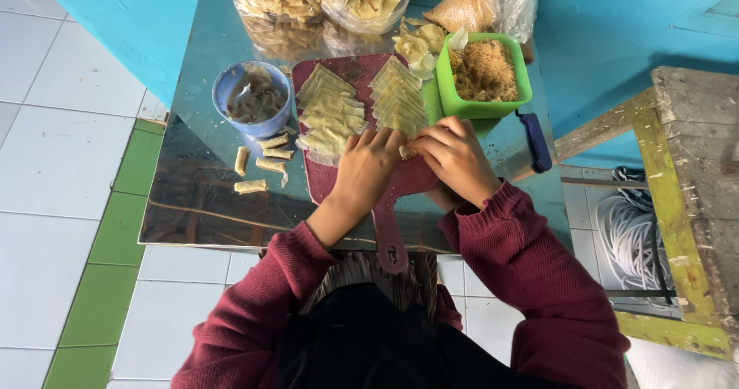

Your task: The person takes thin square pastry sheets, spoons filling from a bowl onto them, and rolls each sheet by hand into a cylinder, setting the finished rolls on the table. They occasionally reach into a green container of brown crumbs and add it to the sheets before rolling.

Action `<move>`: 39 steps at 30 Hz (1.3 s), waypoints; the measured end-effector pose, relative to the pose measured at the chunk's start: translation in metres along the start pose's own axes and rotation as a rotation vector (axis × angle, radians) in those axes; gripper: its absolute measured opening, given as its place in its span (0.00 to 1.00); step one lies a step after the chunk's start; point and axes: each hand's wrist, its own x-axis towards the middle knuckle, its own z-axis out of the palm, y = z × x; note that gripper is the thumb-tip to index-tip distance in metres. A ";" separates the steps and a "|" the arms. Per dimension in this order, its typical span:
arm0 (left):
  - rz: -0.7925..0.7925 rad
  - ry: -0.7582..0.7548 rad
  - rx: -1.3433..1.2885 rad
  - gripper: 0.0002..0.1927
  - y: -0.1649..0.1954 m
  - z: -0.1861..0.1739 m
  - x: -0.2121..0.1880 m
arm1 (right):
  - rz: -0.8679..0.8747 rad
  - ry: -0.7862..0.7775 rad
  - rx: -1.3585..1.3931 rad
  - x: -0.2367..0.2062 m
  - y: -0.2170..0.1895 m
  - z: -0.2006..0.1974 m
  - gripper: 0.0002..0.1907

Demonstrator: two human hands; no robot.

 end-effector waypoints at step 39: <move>0.063 0.129 0.023 0.05 -0.024 0.026 0.022 | -0.056 -0.093 0.160 0.025 0.041 0.016 0.07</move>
